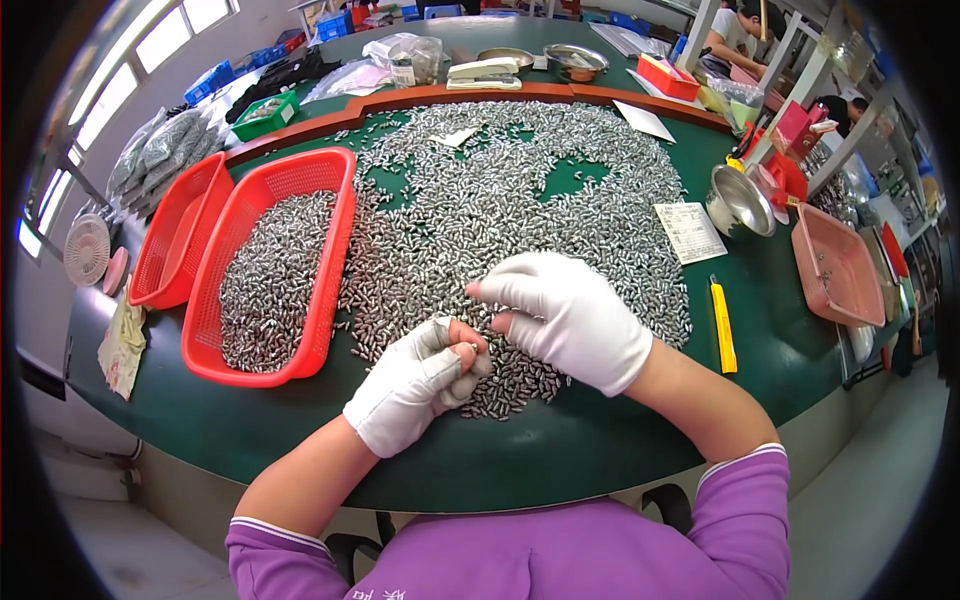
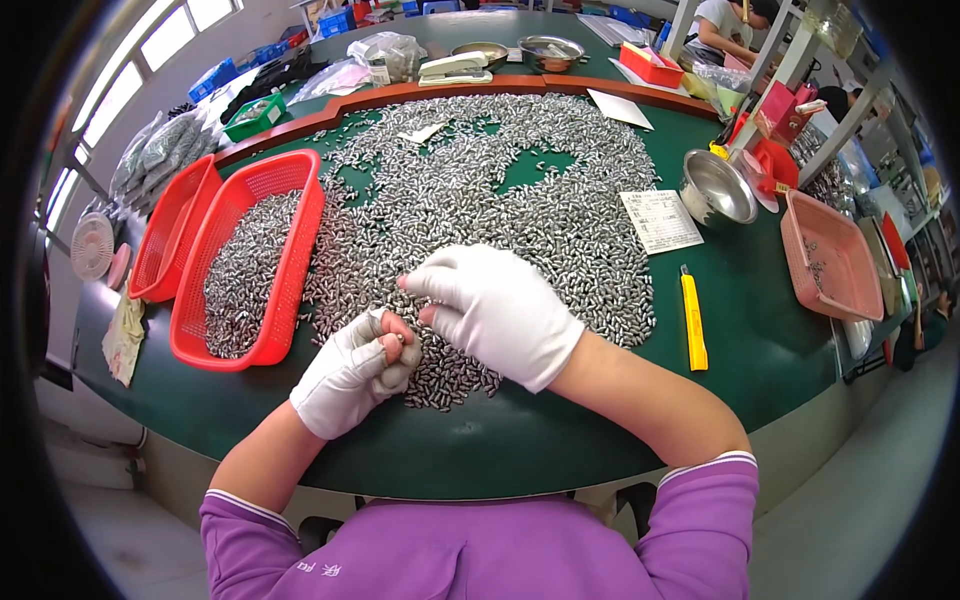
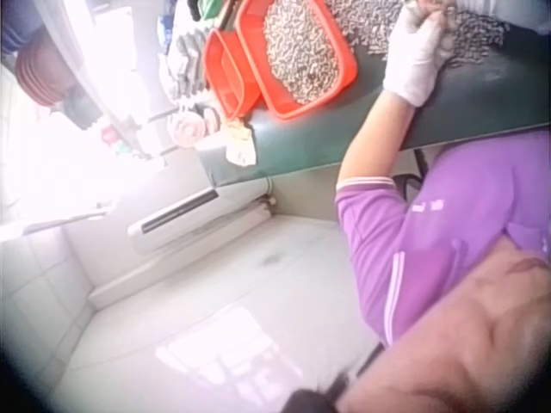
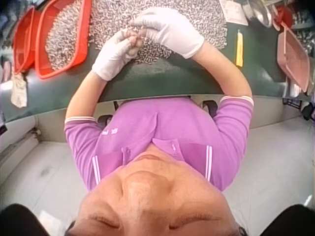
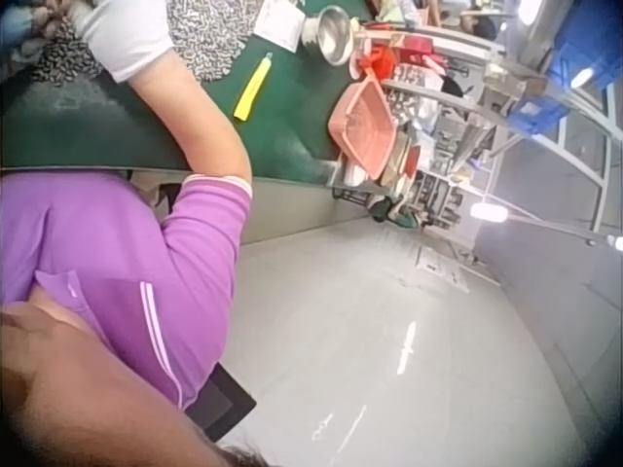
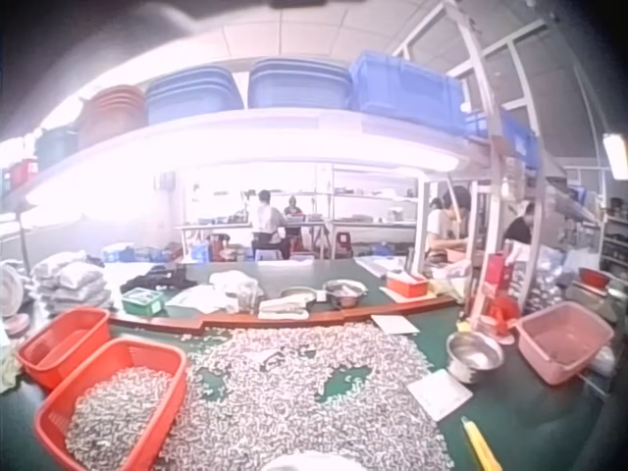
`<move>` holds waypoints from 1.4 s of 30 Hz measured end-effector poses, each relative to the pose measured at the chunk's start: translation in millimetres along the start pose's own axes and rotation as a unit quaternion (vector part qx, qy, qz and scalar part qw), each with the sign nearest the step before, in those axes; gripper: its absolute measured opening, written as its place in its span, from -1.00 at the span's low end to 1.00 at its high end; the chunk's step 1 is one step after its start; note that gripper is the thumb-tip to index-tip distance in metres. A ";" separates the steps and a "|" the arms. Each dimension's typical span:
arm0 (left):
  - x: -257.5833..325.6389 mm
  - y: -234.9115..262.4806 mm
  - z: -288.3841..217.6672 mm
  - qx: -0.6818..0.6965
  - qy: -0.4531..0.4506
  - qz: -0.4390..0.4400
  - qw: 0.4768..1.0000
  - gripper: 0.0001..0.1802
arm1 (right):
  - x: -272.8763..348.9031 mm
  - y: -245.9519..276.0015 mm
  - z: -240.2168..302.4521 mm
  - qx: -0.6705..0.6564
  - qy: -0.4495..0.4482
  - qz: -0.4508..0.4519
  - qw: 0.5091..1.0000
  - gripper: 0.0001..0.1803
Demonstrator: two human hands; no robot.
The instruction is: Sorting and inspecting small metal hardware pins at a manufacturing workbench.
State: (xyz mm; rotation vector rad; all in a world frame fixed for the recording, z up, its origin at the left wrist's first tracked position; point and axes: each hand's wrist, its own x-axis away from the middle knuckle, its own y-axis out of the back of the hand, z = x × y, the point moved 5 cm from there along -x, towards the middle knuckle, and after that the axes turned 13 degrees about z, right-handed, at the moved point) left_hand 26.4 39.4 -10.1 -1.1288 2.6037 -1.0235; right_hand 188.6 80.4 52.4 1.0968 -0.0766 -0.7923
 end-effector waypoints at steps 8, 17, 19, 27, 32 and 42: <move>-0.9 0.3 -0.3 0.005 -0.013 -0.002 1.000 -0.76 | 6.8 -12.6 -36.8 0.177 -0.121 0.077 0.974 -0.82; -2.4 0.2 -0.9 0.055 -0.028 0.039 0.997 -0.74 | 1.2 2.8 -12.6 -0.004 -0.047 -0.020 0.999 -0.89; -3.2 -0.2 -1.2 0.060 -0.036 0.039 0.997 -0.73 | 0.6 0.6 -5.0 -0.133 -0.065 0.011 0.989 -0.85; -1.4 -3.4 0.8 0.052 -0.022 0.028 0.998 -0.72 | 4.9 -17.1 2.5 -0.299 -0.059 0.044 0.951 -0.80; -0.3 -1.8 -1.4 0.019 -0.028 0.006 0.999 -0.77 | 0.0 -4.8 -10.2 -0.168 -0.125 0.042 0.977 -0.72; -1.7 -3.1 -3.0 0.015 -0.037 0.017 0.999 -0.77 | 5.4 -13.5 -37.5 0.165 -0.126 0.069 0.976 -0.87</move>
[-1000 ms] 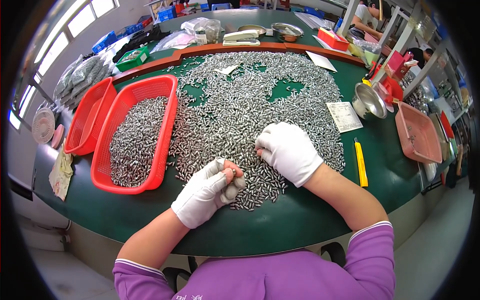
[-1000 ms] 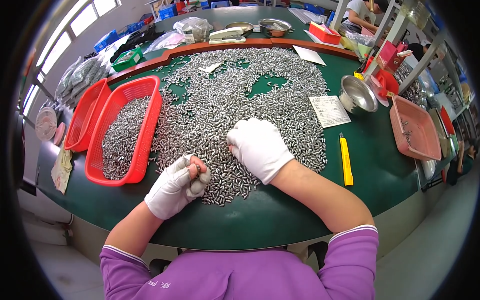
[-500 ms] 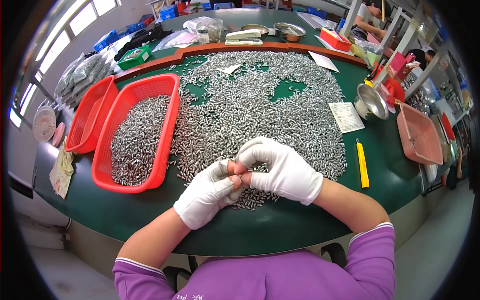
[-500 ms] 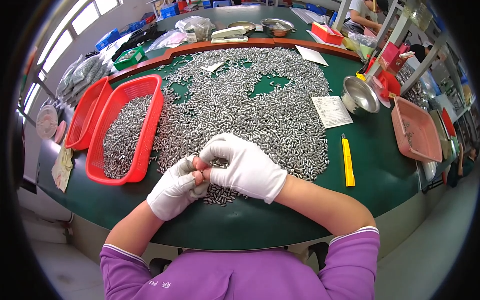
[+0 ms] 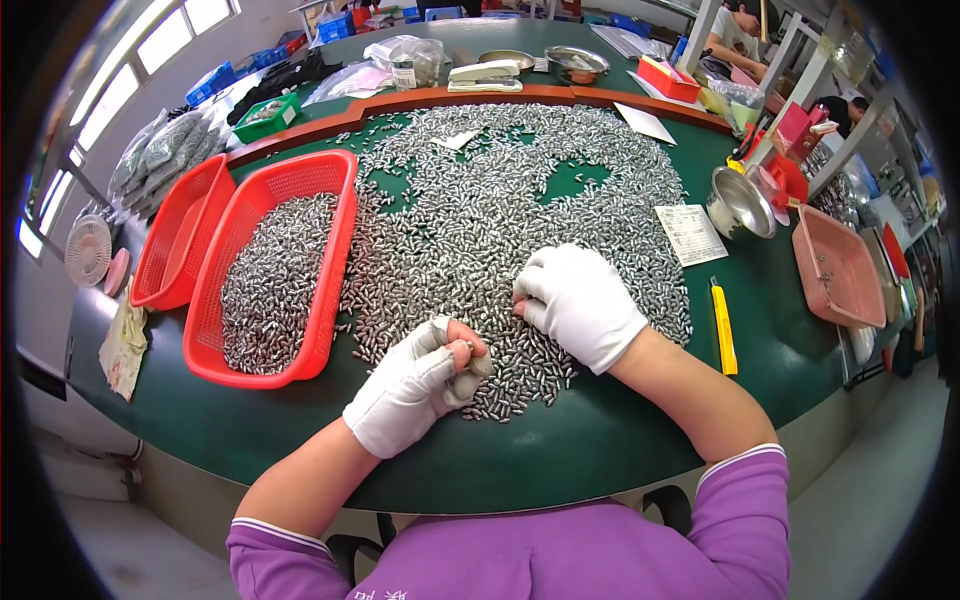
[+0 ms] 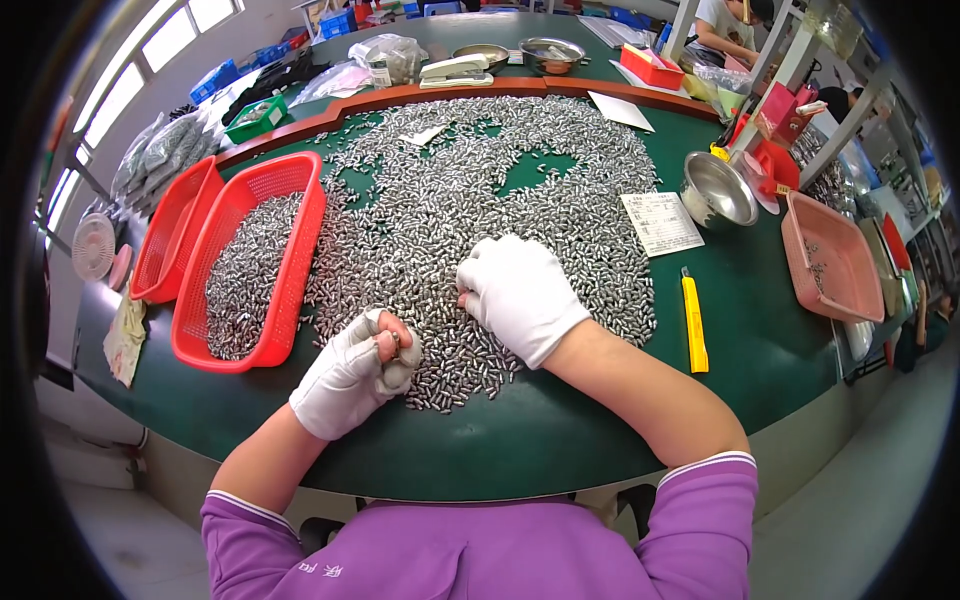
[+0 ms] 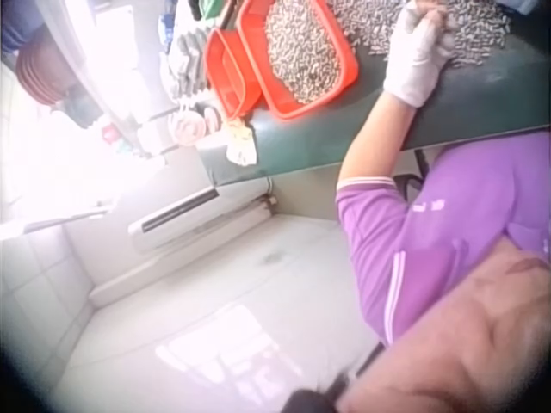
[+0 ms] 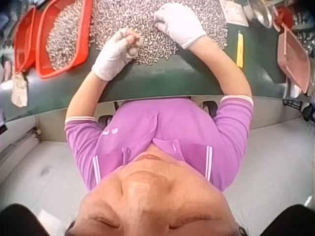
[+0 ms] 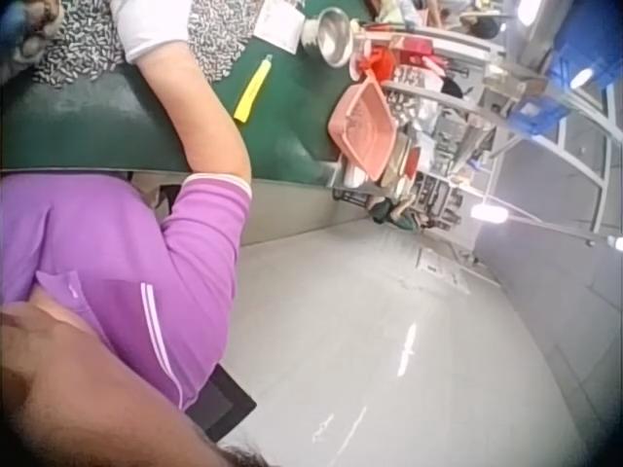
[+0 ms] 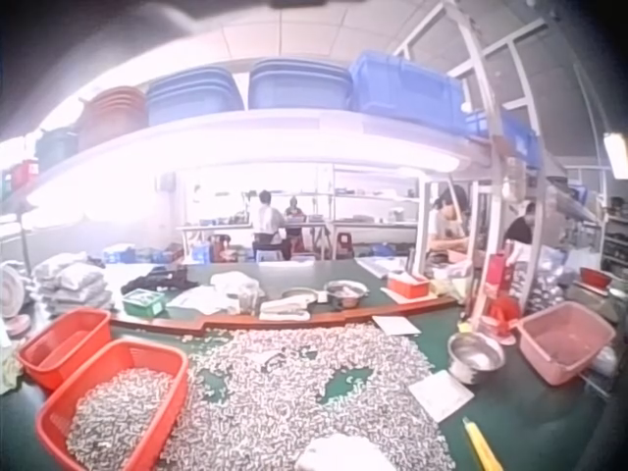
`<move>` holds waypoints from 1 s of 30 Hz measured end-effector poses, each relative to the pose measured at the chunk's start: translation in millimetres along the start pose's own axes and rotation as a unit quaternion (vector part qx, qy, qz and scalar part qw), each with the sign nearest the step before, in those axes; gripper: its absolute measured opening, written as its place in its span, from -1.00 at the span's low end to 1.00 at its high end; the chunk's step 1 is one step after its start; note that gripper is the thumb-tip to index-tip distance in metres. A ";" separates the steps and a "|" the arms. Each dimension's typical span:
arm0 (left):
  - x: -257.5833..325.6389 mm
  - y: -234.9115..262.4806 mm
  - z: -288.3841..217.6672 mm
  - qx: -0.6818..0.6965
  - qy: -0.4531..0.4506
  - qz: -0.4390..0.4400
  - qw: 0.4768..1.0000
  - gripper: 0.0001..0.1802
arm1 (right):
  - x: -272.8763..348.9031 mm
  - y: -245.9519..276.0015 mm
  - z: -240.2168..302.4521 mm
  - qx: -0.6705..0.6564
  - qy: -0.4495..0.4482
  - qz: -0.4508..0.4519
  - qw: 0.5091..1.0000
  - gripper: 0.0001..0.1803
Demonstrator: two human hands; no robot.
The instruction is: Sorting and inspecting small metal hardware pins at a manufacturing workbench.
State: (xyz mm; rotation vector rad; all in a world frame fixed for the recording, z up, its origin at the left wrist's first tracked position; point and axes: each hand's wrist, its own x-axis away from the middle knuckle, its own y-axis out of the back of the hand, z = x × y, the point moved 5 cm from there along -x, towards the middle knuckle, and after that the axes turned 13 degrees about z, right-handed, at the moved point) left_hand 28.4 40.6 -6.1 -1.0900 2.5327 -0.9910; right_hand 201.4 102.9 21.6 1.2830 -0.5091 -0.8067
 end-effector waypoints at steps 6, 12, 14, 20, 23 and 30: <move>-0.6 0.1 -0.1 -0.002 -0.001 0.011 1.000 -0.78 | -1.9 1.4 7.3 0.076 0.017 0.000 0.997 -0.87; -0.4 2.8 1.0 0.036 -0.007 0.025 0.999 -0.77 | 0.4 14.1 10.6 -0.089 0.056 -0.058 0.993 -0.91; -0.4 -0.4 1.6 0.051 0.015 0.022 0.998 -0.74 | 2.9 21.2 20.1 -0.162 0.089 -0.056 0.981 -0.88; -1.2 2.1 7.1 0.043 0.019 -0.005 0.999 -0.71 | 9.4 24.7 46.0 -0.209 0.180 -0.074 0.958 -0.82; 0.1 4.0 5.8 0.022 0.028 -0.007 0.999 -0.73 | 11.5 27.6 46.3 -0.152 0.155 -0.099 0.971 -0.81; 0.7 4.9 3.5 -0.008 0.019 -0.027 0.999 -0.79 | 4.4 3.2 10.8 -0.001 0.028 -0.041 0.999 -0.78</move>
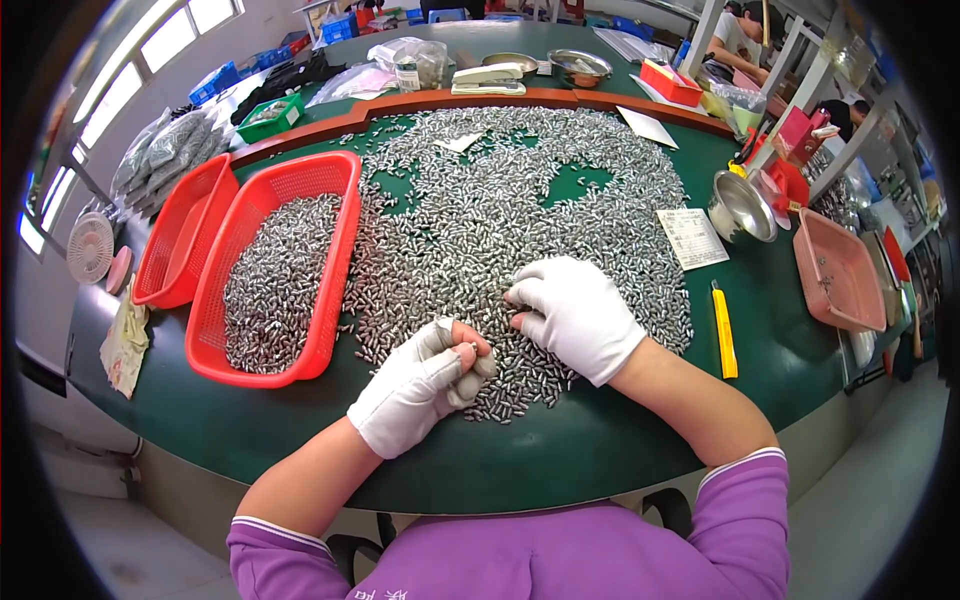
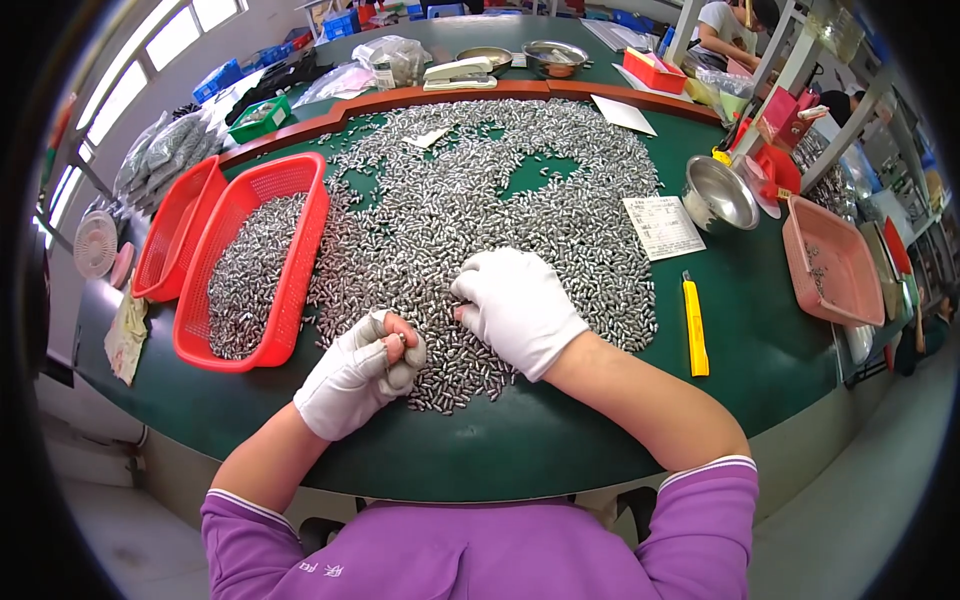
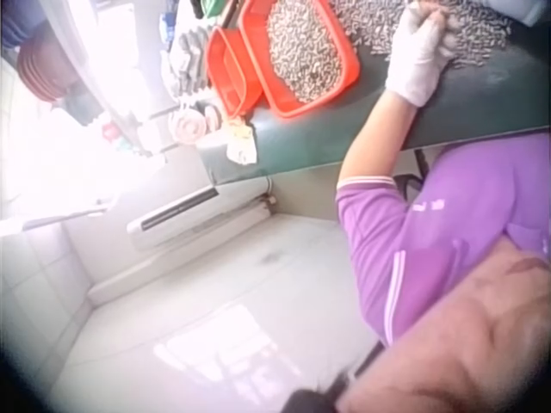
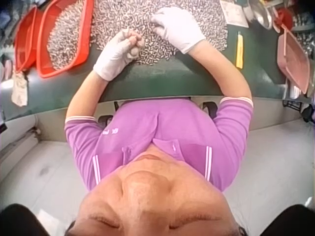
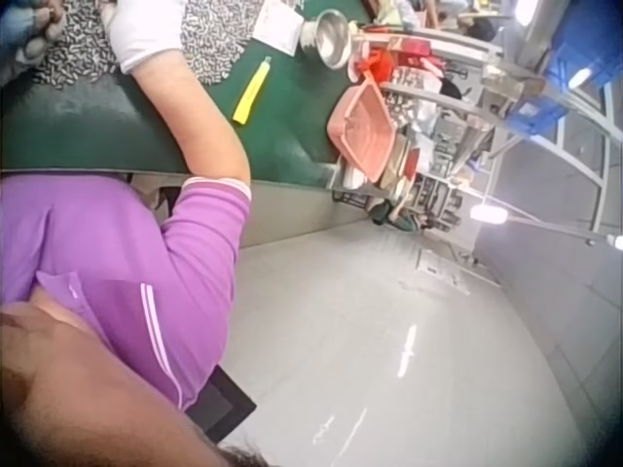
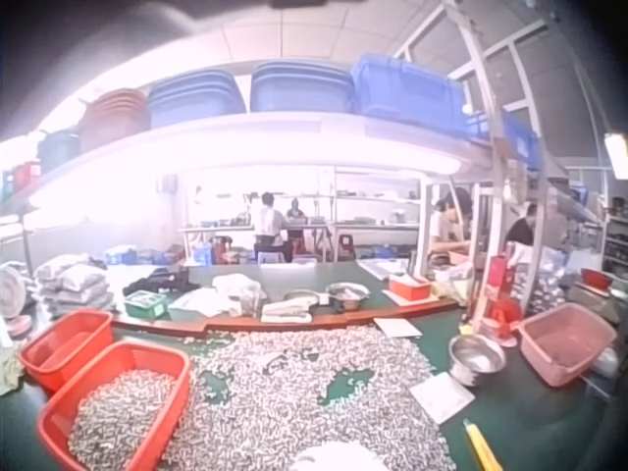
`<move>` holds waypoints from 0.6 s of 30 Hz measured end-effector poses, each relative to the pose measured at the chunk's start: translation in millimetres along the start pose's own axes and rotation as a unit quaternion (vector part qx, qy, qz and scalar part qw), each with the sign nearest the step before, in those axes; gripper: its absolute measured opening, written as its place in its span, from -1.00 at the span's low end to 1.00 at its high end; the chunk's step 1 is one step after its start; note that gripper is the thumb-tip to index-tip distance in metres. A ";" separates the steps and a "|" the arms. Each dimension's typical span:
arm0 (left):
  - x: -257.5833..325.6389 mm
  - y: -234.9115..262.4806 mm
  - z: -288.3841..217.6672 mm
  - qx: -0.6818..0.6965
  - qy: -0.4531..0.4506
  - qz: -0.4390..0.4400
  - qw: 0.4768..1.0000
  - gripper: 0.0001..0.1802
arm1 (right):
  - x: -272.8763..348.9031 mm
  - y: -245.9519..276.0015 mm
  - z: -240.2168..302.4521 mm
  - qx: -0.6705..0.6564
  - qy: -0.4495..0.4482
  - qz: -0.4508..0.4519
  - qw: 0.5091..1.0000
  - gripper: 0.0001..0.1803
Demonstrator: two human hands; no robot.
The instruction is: Sorting and inspecting small metal hardware pins at a manufacturing workbench.
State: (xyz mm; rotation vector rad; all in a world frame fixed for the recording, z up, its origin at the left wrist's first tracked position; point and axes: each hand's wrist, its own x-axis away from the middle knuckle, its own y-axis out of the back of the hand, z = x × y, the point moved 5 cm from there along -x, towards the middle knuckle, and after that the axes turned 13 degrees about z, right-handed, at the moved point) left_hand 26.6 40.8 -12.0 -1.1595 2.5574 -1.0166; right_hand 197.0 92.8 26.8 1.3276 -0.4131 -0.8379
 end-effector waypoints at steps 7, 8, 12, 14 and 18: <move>-0.1 -1.0 -1.5 0.026 -0.007 0.021 0.999 -0.78 | -3.0 -1.2 2.1 0.007 0.001 0.005 1.000 -0.90; -0.1 -1.1 -1.6 0.034 -0.006 0.026 0.999 -0.77 | -3.4 0.3 3.5 0.008 0.001 0.005 1.000 -0.90; -0.8 -4.7 -1.8 0.047 0.001 0.036 0.998 -0.74 | -2.1 20.1 18.3 -0.159 0.074 -0.057 0.983 -0.89; -2.1 -5.7 -0.2 0.060 -0.001 0.057 0.997 -0.70 | -0.4 19.5 23.0 -0.238 0.095 -0.062 0.965 -0.86; -0.7 -2.8 1.6 0.056 -0.009 0.023 0.998 -0.70 | 2.3 19.1 33.7 -0.275 0.114 -0.070 0.952 -0.85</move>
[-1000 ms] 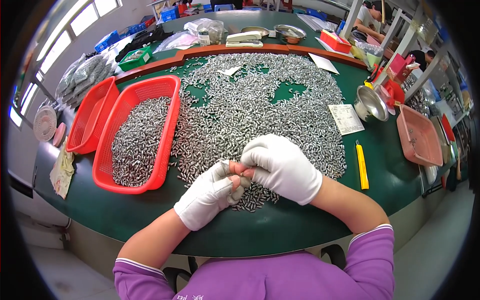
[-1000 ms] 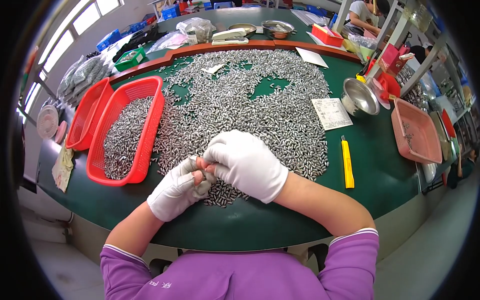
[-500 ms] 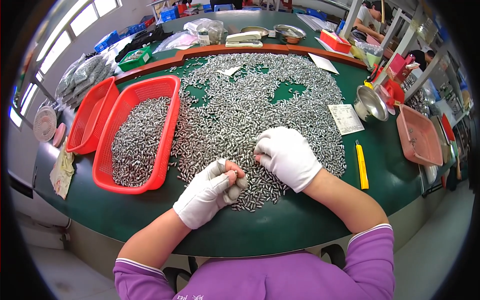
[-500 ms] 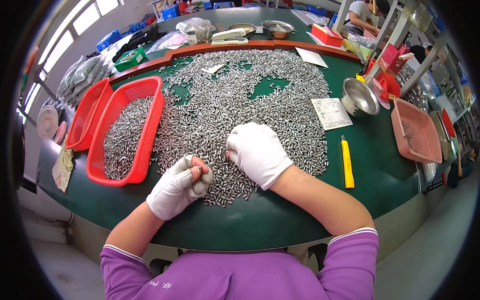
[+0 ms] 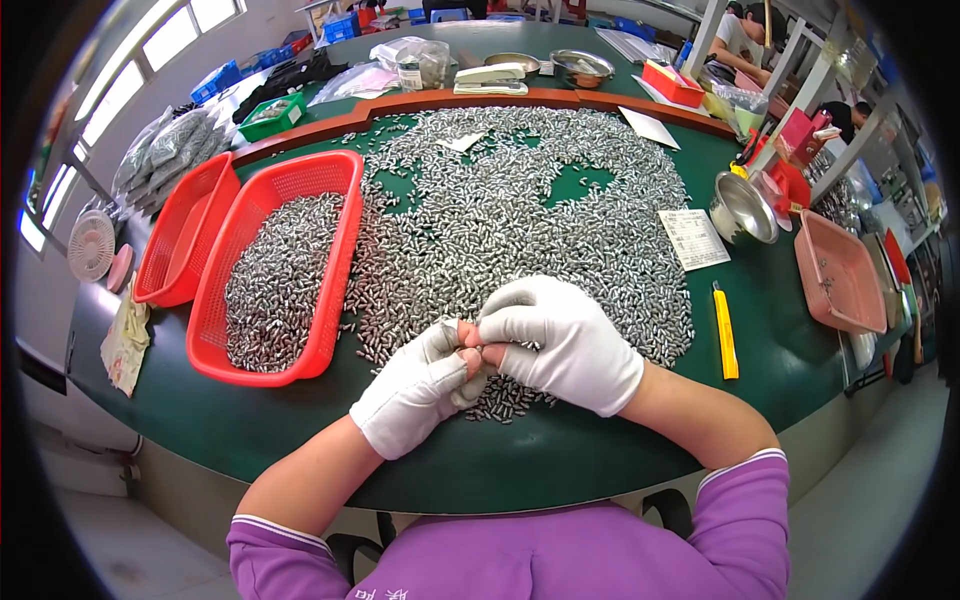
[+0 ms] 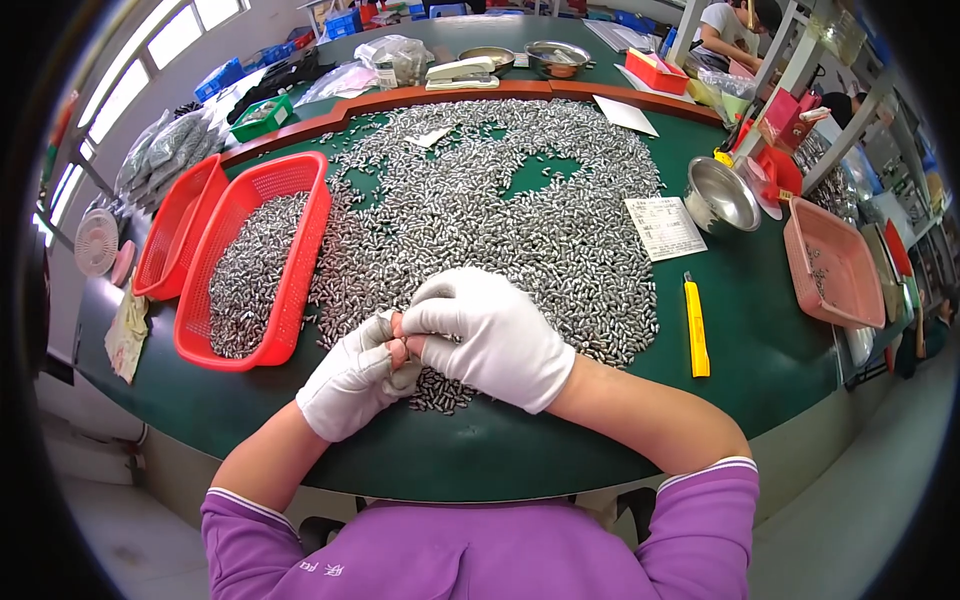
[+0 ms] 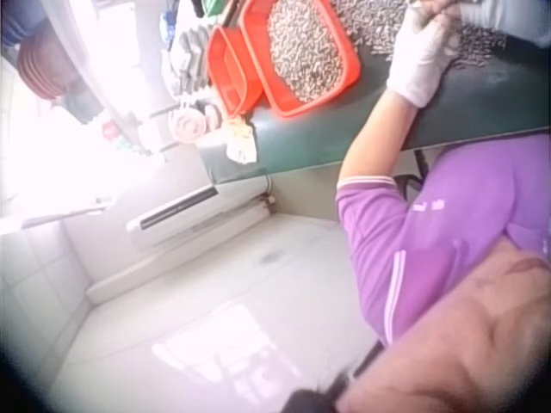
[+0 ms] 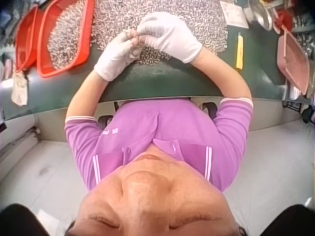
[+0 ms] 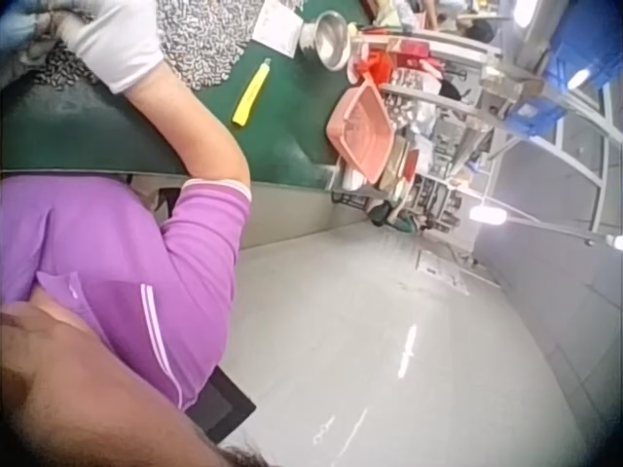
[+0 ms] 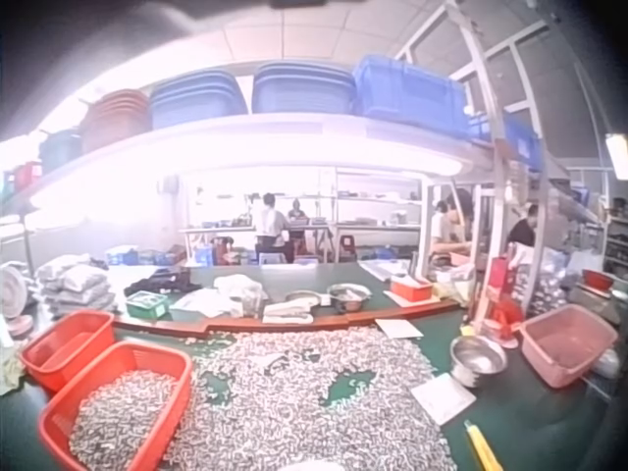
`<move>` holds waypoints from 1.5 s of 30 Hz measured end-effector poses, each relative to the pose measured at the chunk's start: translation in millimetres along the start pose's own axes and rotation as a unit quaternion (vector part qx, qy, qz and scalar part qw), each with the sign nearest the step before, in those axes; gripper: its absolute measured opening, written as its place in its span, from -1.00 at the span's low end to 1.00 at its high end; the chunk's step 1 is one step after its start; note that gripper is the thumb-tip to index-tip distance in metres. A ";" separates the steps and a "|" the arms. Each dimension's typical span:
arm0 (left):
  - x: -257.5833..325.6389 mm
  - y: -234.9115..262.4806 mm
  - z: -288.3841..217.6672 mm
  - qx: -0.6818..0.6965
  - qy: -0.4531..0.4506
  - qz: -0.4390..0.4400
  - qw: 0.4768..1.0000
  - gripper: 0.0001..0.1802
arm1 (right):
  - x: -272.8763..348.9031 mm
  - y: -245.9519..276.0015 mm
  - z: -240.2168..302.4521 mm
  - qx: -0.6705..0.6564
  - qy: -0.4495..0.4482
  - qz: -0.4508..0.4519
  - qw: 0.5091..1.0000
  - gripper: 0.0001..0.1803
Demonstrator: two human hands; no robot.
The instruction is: Sorting and inspecting small metal hardware pins at a manufacturing workbench.
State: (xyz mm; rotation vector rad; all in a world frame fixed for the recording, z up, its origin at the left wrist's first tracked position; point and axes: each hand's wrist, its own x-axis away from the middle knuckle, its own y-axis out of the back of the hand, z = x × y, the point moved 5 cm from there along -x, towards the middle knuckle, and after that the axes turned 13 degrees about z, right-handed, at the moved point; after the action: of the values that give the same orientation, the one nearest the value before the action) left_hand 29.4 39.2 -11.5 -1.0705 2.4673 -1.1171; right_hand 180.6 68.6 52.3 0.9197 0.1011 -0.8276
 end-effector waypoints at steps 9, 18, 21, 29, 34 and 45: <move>0.1 1.7 -3.9 -0.032 -0.001 -0.043 0.999 -0.80 | -5.1 6.8 13.6 0.164 0.013 0.052 0.985 -0.65; -1.2 3.1 -4.1 -0.008 -0.028 -0.006 1.000 -0.83 | 8.1 -1.2 -43.5 0.277 -0.132 0.101 0.946 -0.80; -0.6 4.6 -3.5 -0.009 -0.024 -0.004 1.000 -0.78 | 5.9 -2.7 -40.0 0.294 -0.122 0.084 0.944 -0.86; -2.2 -1.0 -2.7 0.011 -0.011 0.034 0.999 -0.67 | 0.0 12.5 -11.5 0.083 -0.039 -0.023 0.996 -0.88; -2.0 -2.1 -0.1 0.014 -0.008 0.019 1.000 -0.68 | -1.1 4.1 3.4 -0.006 -0.014 0.005 1.000 -0.87; -1.0 3.2 -2.6 -0.022 -0.016 -0.010 1.000 -0.81 | 2.3 11.2 -25.9 0.218 -0.107 0.039 0.969 -0.70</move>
State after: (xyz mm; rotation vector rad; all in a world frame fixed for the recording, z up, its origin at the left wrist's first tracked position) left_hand 27.1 42.7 -12.1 -1.1198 2.4716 -1.0471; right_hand 196.4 90.0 42.7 1.2291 -0.3152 -0.8868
